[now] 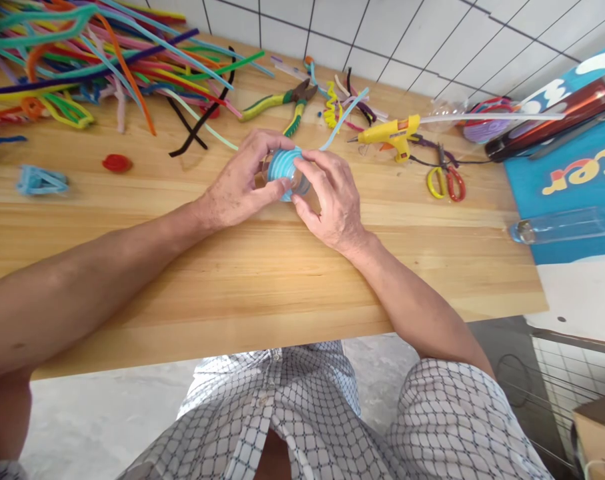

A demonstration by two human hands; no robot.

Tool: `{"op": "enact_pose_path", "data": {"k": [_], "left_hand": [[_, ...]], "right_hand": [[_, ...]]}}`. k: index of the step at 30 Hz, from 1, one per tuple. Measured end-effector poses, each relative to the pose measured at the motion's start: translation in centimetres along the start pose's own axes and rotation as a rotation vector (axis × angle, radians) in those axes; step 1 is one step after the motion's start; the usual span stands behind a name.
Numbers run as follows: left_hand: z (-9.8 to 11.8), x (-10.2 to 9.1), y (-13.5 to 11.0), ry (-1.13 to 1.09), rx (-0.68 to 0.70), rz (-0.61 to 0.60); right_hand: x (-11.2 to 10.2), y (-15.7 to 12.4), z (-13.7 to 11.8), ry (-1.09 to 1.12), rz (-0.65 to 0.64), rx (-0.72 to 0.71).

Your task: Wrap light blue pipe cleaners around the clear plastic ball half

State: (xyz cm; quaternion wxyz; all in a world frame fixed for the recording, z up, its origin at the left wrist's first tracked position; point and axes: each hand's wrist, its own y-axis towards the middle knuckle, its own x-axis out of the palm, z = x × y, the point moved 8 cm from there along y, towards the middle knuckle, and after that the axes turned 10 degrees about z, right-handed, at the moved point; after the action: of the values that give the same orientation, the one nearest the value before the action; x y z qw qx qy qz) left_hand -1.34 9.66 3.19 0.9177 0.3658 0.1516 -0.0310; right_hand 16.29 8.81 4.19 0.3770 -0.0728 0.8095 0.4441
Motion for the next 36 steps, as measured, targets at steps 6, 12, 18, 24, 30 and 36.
{"op": "enact_pose_path", "data": {"k": [6,12,18,24,30,36], "left_hand": [[-0.1,0.1,-0.3,-0.046,-0.055,-0.018],[-0.2,0.0,-0.2,-0.057,-0.07,-0.008],[0.0,-0.2,-0.2,-0.033,-0.056,-0.017],[-0.2,-0.3,-0.3,-0.032,-0.068,0.005],[-0.7,-0.4,-0.3,-0.029,-0.085,-0.004],[-0.7,-0.6,-0.6,-0.053,-0.142,-0.046]], "right_hand": [[0.2,-0.2,-0.1,-0.013,0.001,0.004],[0.2,-0.1,-0.2,-0.028,0.016,-0.012],[0.2,0.0,-0.1,-0.026,0.028,0.021],[0.7,0.1,-0.5,-0.006,0.036,-0.001],[1.0,0.4,-1.2,0.003,0.059,-0.009],[1.4,0.1,-1.7,0.056,0.086,-0.058]]}}
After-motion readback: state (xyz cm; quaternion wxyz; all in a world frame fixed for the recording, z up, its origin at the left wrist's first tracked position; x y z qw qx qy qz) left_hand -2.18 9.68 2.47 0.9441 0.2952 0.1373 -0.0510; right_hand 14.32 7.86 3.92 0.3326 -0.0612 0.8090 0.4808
